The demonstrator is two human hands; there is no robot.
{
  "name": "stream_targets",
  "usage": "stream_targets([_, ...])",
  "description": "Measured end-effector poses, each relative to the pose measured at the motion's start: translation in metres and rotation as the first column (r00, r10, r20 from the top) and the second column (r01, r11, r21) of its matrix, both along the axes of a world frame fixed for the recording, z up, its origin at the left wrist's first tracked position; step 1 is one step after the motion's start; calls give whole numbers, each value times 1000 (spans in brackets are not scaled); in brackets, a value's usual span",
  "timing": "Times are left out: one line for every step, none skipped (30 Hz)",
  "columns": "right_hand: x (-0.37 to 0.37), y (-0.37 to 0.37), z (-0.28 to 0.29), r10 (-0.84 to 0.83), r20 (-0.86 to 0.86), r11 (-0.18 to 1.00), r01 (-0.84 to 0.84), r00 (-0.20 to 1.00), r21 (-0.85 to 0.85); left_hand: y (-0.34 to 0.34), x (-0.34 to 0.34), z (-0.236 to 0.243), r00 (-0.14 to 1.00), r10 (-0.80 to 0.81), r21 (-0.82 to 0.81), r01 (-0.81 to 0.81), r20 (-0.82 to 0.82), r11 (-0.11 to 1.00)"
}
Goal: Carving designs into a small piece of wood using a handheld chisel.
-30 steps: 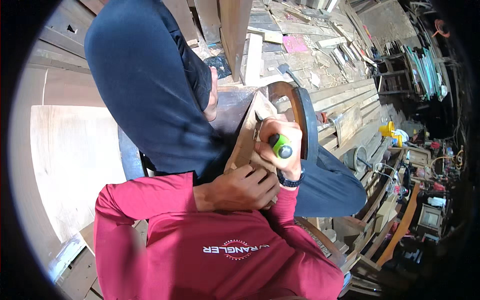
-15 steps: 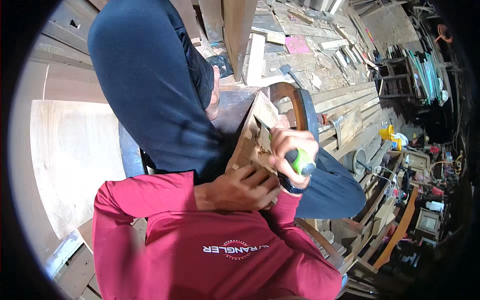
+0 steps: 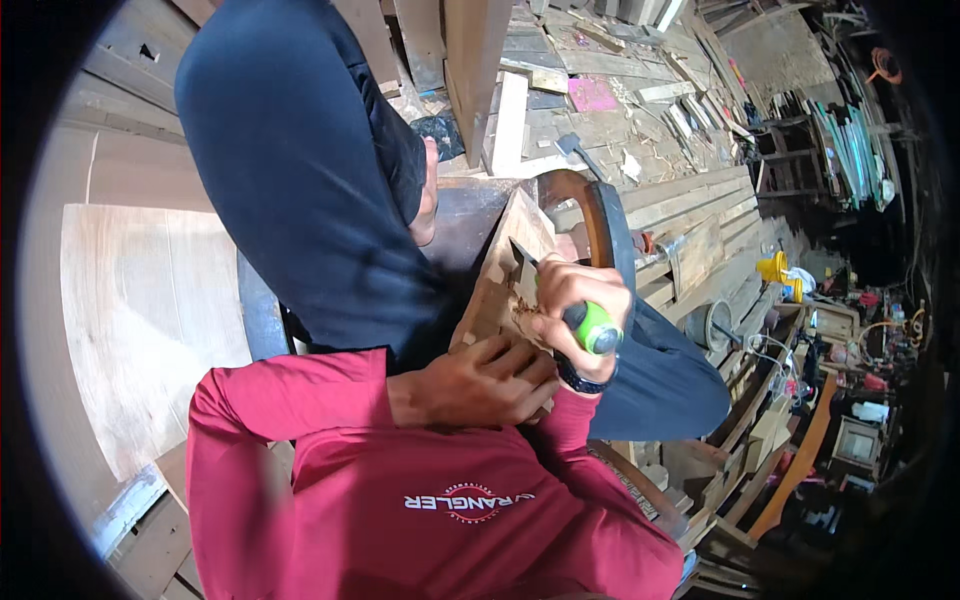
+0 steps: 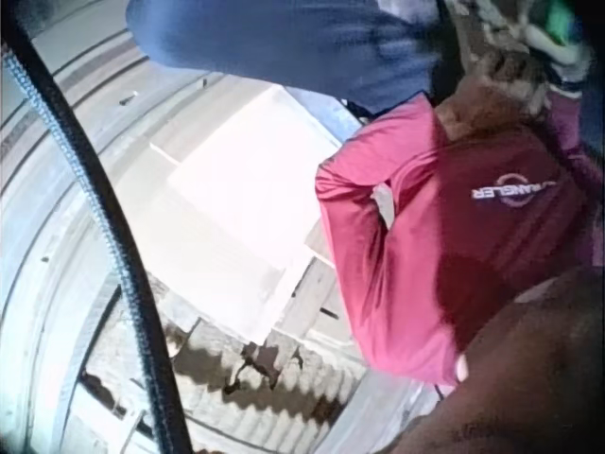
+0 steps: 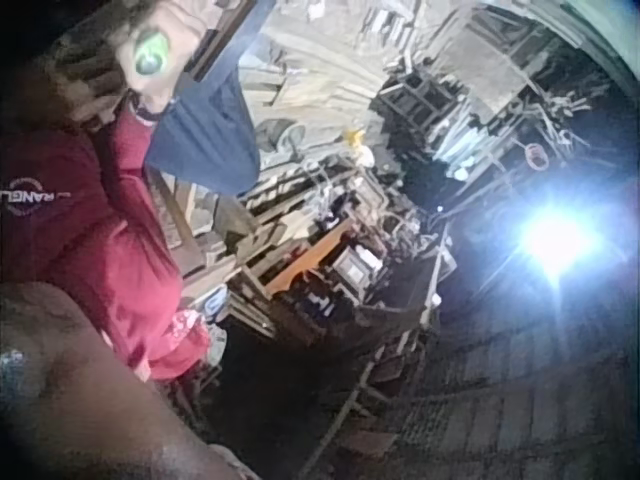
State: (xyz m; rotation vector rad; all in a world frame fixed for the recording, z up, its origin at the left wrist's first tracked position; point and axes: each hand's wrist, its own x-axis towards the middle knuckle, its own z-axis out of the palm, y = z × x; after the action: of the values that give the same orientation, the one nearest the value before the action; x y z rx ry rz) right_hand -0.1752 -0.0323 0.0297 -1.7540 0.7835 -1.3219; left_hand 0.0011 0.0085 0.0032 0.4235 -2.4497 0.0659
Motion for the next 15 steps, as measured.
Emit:
stream_targets([-3, 1, 3, 56, 52, 998, -55, 997, -19, 1, -2, 0, 997, -4, 29, 6, -76, 1000])
stream_targets([-7, -2, 1, 73, 65, 997, -70, 995, -35, 2, -4, 0, 989, -6, 57, 15, -151, 998])
stream_targets([-7, -5, -3, 27, -8, 999, -27, 1000, 19, 2, -1, -2, 1000, 25, -5, -25, 0, 1000])
stream_targets([-7, -7, -7, -16, -83, 997, 22, 996, 70, 3, 2, -1, 1000, 23, -6, -23, -3, 1000])
stream_targets([-6, -12, -15, -46, -195, 995, 63, 980, 82, 5, 4, 2, 998, 33, 8, -33, 55, 999])
stream_targets([-4, -15, -15, -39, -203, 997, 51, 978, 54, 4, 4, 3, 992, 44, 17, -47, 117, 999])
stream_targets([-4, -9, -9, -35, -169, 998, 44, 985, 50, 2, 3, 2, 992, 45, 13, -47, 117, 999])
stream_targets([-4, -2, 1, -31, -135, 998, 38, 990, 47, 0, 1, 0, 999, 43, 12, -43, 22, 999])
stream_targets([-4, 1, 4, 19, -32, 1000, -19, 999, 1, 2, 0, 0, 996, 42, 15, -41, -73, 999])
stream_targets([-6, 1, 4, 54, 40, 998, -54, 998, -15, 2, 0, 1, 996, 43, 18, -42, -73, 999])
stream_targets([-7, 0, 2, 17, 5, 1000, -17, 1000, 25, 2, 0, 3, 1000, 28, 13, -28, 4, 1000])
stream_targets([-8, -4, -3, -25, -31, 998, 27, 999, 60, 0, 2, 5, 997, 9, 6, -9, 80, 1000])
stream_targets([-7, -8, -9, -78, -133, 992, 90, 988, 85, 1, 2, 4, 997, 5, 5, -5, 80, 1000])
stream_targets([-7, -11, -17, -122, -289, 982, 157, 950, 102, 4, 3, 4, 995, 26, -3, -25, 93, 1000])
stream_targets([-6, -10, -16, -98, -292, 991, 121, 951, 61, 4, 4, 3, 993, 54, -11, -53, 106, 999])
